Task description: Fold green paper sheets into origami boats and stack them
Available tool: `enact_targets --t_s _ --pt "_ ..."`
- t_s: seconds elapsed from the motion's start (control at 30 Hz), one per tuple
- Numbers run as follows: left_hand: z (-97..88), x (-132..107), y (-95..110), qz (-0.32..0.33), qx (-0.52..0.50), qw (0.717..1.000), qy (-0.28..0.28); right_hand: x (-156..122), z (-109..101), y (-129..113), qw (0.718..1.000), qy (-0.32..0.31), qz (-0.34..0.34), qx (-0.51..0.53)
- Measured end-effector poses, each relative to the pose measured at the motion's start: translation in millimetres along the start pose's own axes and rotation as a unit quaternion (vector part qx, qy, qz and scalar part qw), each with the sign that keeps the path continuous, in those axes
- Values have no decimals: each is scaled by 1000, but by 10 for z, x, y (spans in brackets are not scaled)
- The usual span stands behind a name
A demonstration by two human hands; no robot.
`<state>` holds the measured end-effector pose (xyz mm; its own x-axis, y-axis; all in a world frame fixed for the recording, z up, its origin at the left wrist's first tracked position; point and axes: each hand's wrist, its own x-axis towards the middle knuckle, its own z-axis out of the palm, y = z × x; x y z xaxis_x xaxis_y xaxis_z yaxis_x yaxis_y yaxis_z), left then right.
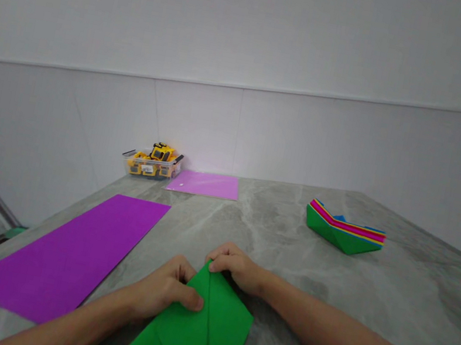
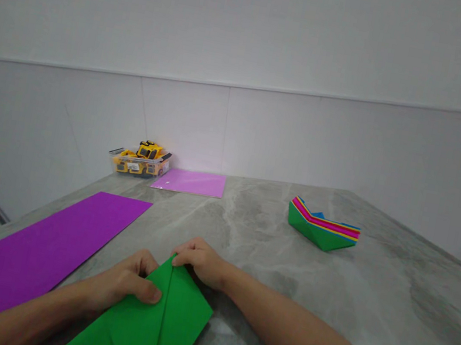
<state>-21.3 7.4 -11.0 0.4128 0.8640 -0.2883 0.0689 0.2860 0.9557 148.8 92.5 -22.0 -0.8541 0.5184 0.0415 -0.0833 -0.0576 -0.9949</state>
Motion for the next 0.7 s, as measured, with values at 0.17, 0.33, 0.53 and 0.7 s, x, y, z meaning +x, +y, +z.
enact_targets --t_s 0.17,0.33,0.53,0.7 --pt "13 -71 42 81 17 991 -102 53 75 3 999 -23 18 33" --pt "12 -78 8 125 -29 990 -59 -70 78 -114 990 -24 41 131" --pt "113 -9 -23 196 -48 970 134 -554 150 -221 972 66 -10 227" --pt "222 36 -61 159 -16 981 109 -674 251 -3 973 201 -10 114"
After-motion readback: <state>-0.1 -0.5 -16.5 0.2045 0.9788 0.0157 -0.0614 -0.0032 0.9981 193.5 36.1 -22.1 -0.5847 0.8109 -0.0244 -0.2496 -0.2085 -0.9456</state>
